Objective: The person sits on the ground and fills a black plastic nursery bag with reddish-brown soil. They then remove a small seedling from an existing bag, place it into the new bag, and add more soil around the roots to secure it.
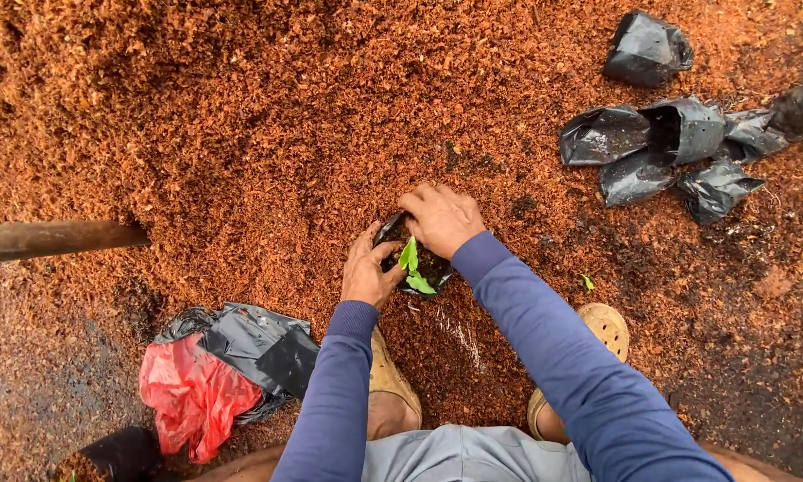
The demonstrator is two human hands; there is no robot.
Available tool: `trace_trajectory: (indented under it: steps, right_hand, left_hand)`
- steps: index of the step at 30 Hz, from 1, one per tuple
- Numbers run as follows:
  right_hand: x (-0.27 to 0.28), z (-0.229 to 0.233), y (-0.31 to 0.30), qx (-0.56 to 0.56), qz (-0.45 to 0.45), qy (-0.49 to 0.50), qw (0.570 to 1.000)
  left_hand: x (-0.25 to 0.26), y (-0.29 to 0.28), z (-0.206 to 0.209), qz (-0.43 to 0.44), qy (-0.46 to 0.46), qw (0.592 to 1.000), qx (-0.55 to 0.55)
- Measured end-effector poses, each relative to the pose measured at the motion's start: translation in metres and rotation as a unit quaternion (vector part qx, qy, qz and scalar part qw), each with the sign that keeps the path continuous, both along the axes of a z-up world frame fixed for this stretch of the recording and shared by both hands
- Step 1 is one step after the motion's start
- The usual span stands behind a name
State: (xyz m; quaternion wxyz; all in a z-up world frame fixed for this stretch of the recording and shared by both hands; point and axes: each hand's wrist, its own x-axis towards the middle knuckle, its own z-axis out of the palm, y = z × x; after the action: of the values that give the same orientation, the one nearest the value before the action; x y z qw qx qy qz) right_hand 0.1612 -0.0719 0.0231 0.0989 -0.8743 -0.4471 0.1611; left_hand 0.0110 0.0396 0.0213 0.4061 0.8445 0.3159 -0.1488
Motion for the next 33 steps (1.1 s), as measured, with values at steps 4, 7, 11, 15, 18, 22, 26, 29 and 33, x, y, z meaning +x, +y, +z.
trace_trajectory:
  steps: [4,7,11,15,18,22,26,29,33]
  right_hand:
    - [0.009,-0.015,-0.007,0.035,0.005,-0.017,0.999]
    - [0.020,0.019,-0.015,0.183,-0.079,0.062,0.978]
    - [0.059,0.005,-0.020,0.274,-0.178,0.146,0.934]
    - [0.107,0.004,-0.009,0.163,-0.197,0.131,0.958]
    - [0.138,0.034,0.022,0.155,-0.199,0.140,0.958]
    - [0.182,0.052,0.054,0.182,-0.173,0.112,0.961]
    - [0.192,0.008,0.057,0.013,-0.182,0.106,0.978]
    - [0.180,-0.025,0.033,-0.072,-0.207,0.113,0.969]
    - [0.141,-0.069,-0.023,-0.122,-0.217,0.107,0.962]
  left_hand:
    - [0.006,0.009,0.017,-0.005,0.003,1.000,-0.020]
    - [0.016,0.017,0.036,0.004,-0.040,0.997,-0.071]
    - [0.035,0.023,0.040,0.018,-0.110,0.991,-0.075]
    - [0.059,0.020,0.037,-0.021,-0.068,0.995,-0.071]
    - [0.063,0.024,0.006,-0.036,-0.097,0.993,-0.050]
    - [0.074,0.036,-0.010,-0.034,-0.100,0.991,-0.083]
    - [0.082,0.037,0.001,-0.058,-0.098,0.987,-0.112]
    - [0.088,0.035,0.016,-0.069,-0.108,0.984,-0.126]
    - [0.079,0.032,0.016,-0.069,-0.150,0.978,-0.128]
